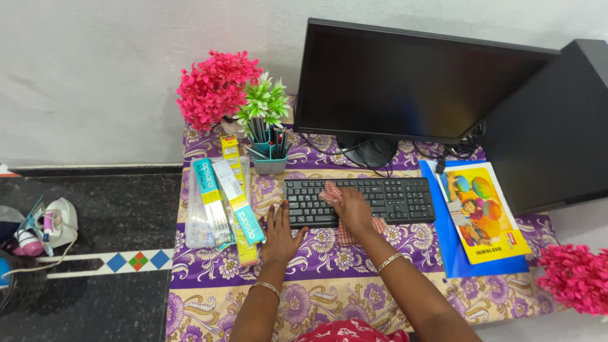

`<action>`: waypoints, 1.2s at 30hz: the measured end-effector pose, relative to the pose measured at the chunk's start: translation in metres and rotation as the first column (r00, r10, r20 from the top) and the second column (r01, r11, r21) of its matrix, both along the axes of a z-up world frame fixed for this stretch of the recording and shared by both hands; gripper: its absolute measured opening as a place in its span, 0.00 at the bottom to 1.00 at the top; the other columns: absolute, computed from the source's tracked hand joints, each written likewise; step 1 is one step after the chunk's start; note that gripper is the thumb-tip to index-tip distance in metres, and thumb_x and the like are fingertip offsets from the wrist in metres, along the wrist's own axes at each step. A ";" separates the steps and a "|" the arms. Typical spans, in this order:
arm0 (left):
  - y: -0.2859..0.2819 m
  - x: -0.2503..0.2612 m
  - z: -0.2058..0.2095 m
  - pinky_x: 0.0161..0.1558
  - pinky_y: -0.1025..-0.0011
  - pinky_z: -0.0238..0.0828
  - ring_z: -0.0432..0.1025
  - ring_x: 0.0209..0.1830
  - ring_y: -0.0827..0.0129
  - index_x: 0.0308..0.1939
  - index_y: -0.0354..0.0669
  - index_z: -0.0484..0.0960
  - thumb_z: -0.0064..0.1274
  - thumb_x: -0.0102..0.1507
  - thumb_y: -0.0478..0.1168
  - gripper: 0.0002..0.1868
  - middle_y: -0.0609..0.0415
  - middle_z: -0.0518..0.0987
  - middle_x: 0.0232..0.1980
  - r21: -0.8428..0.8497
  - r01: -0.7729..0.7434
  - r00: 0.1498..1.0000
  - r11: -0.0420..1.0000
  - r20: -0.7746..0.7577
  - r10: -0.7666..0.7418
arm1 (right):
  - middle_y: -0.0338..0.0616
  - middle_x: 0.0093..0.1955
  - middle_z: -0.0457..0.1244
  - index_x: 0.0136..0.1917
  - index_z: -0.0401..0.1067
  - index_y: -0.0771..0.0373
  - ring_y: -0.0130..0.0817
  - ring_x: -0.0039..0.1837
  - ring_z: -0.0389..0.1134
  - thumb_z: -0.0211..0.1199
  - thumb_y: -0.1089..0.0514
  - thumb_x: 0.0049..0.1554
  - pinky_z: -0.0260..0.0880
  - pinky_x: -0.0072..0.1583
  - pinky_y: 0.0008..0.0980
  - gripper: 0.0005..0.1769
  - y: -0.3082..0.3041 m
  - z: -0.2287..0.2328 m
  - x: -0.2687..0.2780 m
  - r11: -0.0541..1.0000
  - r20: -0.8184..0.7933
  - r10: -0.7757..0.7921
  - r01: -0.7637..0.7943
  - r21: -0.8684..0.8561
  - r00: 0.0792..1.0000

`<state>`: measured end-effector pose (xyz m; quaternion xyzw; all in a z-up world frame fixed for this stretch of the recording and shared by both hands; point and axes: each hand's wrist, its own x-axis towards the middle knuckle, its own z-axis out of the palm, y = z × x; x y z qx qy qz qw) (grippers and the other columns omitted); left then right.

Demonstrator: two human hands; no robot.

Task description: The person cleans a computer keyboard using a red and white checkered cloth. They wipe the keys and the back of the keyboard, then place it back on the desk. The person also moves a plastic container and a pen holder on the desk.

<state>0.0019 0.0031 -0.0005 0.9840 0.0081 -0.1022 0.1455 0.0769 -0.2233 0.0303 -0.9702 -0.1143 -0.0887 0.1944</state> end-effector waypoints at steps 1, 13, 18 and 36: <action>0.000 0.000 0.000 0.76 0.44 0.26 0.31 0.84 0.57 0.81 0.46 0.34 0.32 0.65 0.74 0.53 0.55 0.46 0.83 0.006 0.001 1.000 1.000 -0.009 -0.001 | 0.52 0.61 0.65 0.62 0.69 0.62 0.53 0.62 0.67 0.68 0.50 0.54 0.70 0.59 0.47 0.26 0.008 0.003 0.004 0.999 -0.019 0.027 -0.028 -0.025 0.999; 0.002 0.000 0.005 0.75 0.45 0.30 0.36 0.83 0.57 0.82 0.45 0.37 0.41 0.63 0.68 0.53 0.54 0.48 0.83 0.080 0.044 0.998 0.996 -0.037 -0.042 | 0.46 0.55 0.67 0.56 0.72 0.59 0.49 0.57 0.68 0.67 0.62 0.48 0.72 0.55 0.43 0.21 0.118 0.016 0.034 0.939 -0.008 0.332 -0.331 -0.097 0.943; 0.001 0.000 0.003 0.76 0.45 0.29 0.36 0.83 0.57 0.81 0.47 0.37 0.38 0.65 0.71 0.52 0.55 0.49 0.82 -0.040 -0.007 1.000 0.999 0.027 0.008 | 0.48 0.54 0.67 0.57 0.72 0.60 0.49 0.56 0.68 0.65 0.64 0.49 0.72 0.56 0.44 0.21 0.106 0.020 0.053 0.951 -0.030 0.246 -0.248 -0.185 0.969; 0.002 -0.001 0.004 0.77 0.45 0.28 0.33 0.84 0.57 0.82 0.47 0.37 0.44 0.64 0.66 0.53 0.56 0.45 0.83 0.012 0.020 0.998 1.000 -0.062 -0.019 | 0.55 0.59 0.66 0.63 0.70 0.67 0.54 0.61 0.65 0.65 0.59 0.47 0.67 0.61 0.47 0.29 0.095 0.026 -0.030 0.964 -0.209 0.258 -0.239 0.114 0.943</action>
